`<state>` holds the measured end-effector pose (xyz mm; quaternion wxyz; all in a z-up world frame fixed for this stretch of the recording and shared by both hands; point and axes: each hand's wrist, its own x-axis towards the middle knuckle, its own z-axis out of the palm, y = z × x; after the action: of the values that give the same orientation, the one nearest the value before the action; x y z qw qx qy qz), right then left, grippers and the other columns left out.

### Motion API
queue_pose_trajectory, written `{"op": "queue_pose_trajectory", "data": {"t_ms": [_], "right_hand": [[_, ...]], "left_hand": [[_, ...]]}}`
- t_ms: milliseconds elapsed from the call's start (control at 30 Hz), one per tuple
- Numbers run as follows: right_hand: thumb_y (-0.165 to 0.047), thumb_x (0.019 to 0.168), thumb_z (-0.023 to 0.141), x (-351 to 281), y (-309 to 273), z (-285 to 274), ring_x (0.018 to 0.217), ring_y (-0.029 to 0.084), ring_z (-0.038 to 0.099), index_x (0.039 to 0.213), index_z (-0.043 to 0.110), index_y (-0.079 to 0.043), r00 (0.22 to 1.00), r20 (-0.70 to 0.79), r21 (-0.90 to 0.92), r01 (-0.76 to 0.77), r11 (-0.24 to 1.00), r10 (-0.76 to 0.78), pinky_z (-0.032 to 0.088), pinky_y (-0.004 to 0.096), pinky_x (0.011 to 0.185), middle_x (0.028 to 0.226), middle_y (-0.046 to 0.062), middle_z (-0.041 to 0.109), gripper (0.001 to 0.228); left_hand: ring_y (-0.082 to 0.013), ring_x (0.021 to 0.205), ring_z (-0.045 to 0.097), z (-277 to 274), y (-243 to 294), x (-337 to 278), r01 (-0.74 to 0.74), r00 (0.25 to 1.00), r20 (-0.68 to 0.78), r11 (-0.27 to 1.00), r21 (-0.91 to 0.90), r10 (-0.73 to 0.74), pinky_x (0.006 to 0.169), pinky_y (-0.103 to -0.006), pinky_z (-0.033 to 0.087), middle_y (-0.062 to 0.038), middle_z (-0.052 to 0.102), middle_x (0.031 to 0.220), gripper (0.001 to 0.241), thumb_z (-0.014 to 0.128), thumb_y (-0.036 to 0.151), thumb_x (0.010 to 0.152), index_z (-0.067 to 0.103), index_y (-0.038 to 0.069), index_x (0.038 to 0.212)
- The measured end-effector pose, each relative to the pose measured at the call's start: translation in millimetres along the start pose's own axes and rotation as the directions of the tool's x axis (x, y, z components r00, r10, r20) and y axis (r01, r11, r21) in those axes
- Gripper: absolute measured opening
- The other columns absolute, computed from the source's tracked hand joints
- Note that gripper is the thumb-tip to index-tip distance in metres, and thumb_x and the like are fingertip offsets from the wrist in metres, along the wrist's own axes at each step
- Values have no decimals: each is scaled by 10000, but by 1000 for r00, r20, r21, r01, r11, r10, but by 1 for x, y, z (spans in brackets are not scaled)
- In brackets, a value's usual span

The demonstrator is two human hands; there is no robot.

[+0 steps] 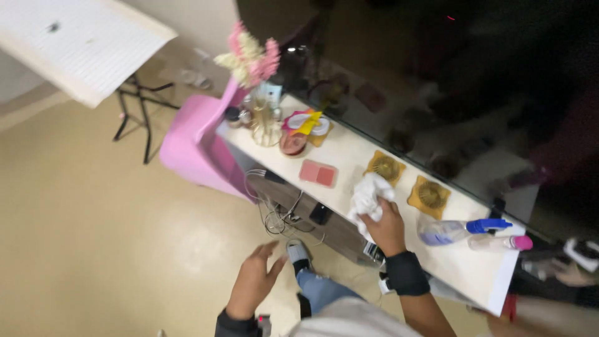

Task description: The person cleans various items on a vanity table using a white cloth and a spray bottle. They wipe a small electronic device, a hairbrush, and a decorative wire flower holder. The person also sprays and wipes a bouquet of artificial flowers before placing them back into the holder.

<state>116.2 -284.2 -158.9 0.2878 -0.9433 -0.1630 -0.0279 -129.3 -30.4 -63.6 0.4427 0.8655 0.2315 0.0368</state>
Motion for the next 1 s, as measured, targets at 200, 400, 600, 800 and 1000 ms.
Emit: {"op": "queue_pose_trajectory", "data": {"t_ms": [200,400,600,800,1000], "right_hand": [[-133,708,903,16,-52,-10,1121,249,652,1358,515,4,992,79,597,-123,793,94,553,369,946,1273,148,640,769],[-109,693,914,20,-142,-72,1098,281,616,1319,599,8,967,170,524,72,849,-187,519,366,934,1218,146,612,711],[-50,877,766,-41,-61,-58,1236,306,570,1256,574,2,871,-469,63,-136,989,150,452,388,1082,1287,155,601,428],[-32,986,915,-65,-24,-72,1489,348,380,1698,179,-76,424,-796,213,-473,855,432,434,461,1175,1654,200,246,1024],[19,835,987,-43,40,-44,1556,391,319,1628,-70,-121,501,-729,367,-288,885,465,366,503,1280,1696,243,183,1329]], "left_hand": [[-319,1105,713,3,34,110,-94,980,157,980,-174,122,847,-394,612,-205,665,1267,513,741,259,888,593,-5,1302],[-316,1182,567,15,51,173,-487,828,11,730,-480,561,934,-382,484,-352,511,1377,904,820,214,838,297,-138,1487],[-166,710,617,15,-20,210,50,875,449,888,-457,182,667,-311,505,-195,716,818,408,584,144,970,620,-34,1335],[-88,814,626,-39,-67,239,-71,876,351,810,-582,330,747,-260,542,-101,755,899,214,684,111,943,699,-29,1104],[-112,776,644,-71,-130,255,-121,933,244,867,-484,266,690,-276,538,-59,730,917,217,730,99,878,712,-18,1059]]}}
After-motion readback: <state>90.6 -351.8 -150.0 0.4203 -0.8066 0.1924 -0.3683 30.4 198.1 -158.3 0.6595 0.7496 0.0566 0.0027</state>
